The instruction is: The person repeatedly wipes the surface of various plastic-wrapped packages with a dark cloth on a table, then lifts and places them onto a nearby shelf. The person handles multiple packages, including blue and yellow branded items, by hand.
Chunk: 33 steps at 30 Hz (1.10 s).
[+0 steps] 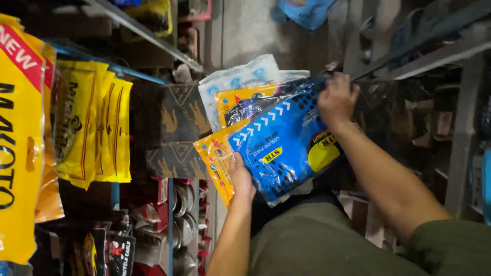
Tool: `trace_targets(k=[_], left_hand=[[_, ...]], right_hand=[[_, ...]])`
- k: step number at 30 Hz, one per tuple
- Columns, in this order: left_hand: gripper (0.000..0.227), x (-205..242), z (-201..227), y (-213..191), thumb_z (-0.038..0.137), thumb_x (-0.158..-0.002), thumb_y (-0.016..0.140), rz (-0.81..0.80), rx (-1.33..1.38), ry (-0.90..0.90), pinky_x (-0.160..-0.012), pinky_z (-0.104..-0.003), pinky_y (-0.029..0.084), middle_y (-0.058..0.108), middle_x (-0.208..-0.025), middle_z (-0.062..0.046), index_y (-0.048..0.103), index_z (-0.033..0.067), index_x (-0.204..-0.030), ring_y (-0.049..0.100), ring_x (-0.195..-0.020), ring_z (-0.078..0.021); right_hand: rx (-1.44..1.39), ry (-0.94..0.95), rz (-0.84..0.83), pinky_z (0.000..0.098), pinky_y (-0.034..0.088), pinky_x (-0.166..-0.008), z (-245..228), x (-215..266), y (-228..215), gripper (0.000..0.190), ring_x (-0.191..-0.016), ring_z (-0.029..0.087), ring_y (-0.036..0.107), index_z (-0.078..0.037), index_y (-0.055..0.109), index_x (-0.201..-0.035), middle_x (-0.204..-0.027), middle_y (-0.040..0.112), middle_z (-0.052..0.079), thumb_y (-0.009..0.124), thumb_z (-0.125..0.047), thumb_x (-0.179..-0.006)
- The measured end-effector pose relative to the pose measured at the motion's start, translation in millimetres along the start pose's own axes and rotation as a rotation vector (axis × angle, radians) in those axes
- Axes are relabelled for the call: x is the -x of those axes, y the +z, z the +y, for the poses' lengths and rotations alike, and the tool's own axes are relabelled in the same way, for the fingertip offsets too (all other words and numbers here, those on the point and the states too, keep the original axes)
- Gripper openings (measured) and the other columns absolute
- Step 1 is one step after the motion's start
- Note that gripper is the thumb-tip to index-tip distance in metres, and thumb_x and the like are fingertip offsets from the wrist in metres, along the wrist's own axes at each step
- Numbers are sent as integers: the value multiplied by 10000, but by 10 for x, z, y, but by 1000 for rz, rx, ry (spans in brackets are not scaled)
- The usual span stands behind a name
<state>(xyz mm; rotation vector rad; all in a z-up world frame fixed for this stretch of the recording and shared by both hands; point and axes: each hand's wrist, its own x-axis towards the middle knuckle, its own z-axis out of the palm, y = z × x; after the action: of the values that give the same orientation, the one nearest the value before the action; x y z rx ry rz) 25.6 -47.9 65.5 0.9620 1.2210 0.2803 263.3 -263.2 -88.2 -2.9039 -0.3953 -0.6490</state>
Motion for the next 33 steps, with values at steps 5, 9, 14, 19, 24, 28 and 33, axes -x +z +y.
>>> trace_targets(k=[5, 9, 14, 19, 24, 28, 33], left_hand=[[480, 7, 79, 74, 339, -1089, 521, -44, -18, 43, -1188, -472, 339, 549, -1452, -156, 532, 21, -1449, 504, -1323, -265], [359, -344, -94, -239, 312, -1097, 512, -115, -43, 83, -1033, -426, 515, 675, -1199, -115, 639, 54, -1311, 653, -1094, -225], [543, -200, -44, -355, 269, -987, 686, 6, -405, 600, -1042, -488, 458, 579, -1313, -230, 509, 43, -1449, 585, -1198, -378], [769, 11, -5, -508, 382, -791, 758, -198, -1396, 1353, -1179, -580, 231, 425, -1558, -228, 530, 148, -1488, 338, -1471, -414], [792, -387, -202, -711, 633, -961, 489, -519, -1556, 1296, -1173, -604, 251, 328, -1641, -214, 373, 166, -1589, 321, -1507, -409], [827, -302, -234, -702, 694, -954, 473, -521, -1564, 1268, -1175, -614, 257, 296, -1656, -193, 368, 174, -1589, 294, -1516, -403], [1012, 115, -418, -625, 657, -752, 725, -716, -1636, 1389, -1135, -650, 311, 445, -1549, -246, 480, 0, -1482, 351, -1468, -457]], right_hand=[[-550, 253, -243, 493, 447, -907, -1702, 255, -1934, 154, -1009, 313, 686, -170, 685, -942, -972, 678, 76, 547, -197, -879], [-453, -644, 96, 512, 408, -1142, -1572, 1388, -1581, 422, -1347, 324, 560, -147, 603, -1395, -1452, 602, 74, 379, -193, -1040], [155, -53, 5, 547, 493, -945, 113, 1325, -774, 345, -1238, 455, 620, 19, 731, -1141, -1342, 662, 262, 642, -171, -866], [137, -254, 113, 567, 489, -948, -980, 1873, -897, 384, -1199, 504, 628, 49, 709, -1142, -1306, 644, 323, 585, -78, -802], [-433, -444, -234, 369, 318, -1222, -1105, 2005, -1283, 1077, -1475, 338, 416, -189, 546, -1481, -1516, 522, 134, 359, -966, -760], [-84, -110, -135, 450, 478, -990, -164, 1330, -1256, 421, -1250, 317, 576, -154, 609, -1432, -1340, 598, 99, 465, -339, -1082], [-247, -300, 98, 538, 437, -955, -1250, 934, -884, 417, -1224, 402, 584, -66, 651, -1332, -1302, 634, 197, 574, -215, -950]])
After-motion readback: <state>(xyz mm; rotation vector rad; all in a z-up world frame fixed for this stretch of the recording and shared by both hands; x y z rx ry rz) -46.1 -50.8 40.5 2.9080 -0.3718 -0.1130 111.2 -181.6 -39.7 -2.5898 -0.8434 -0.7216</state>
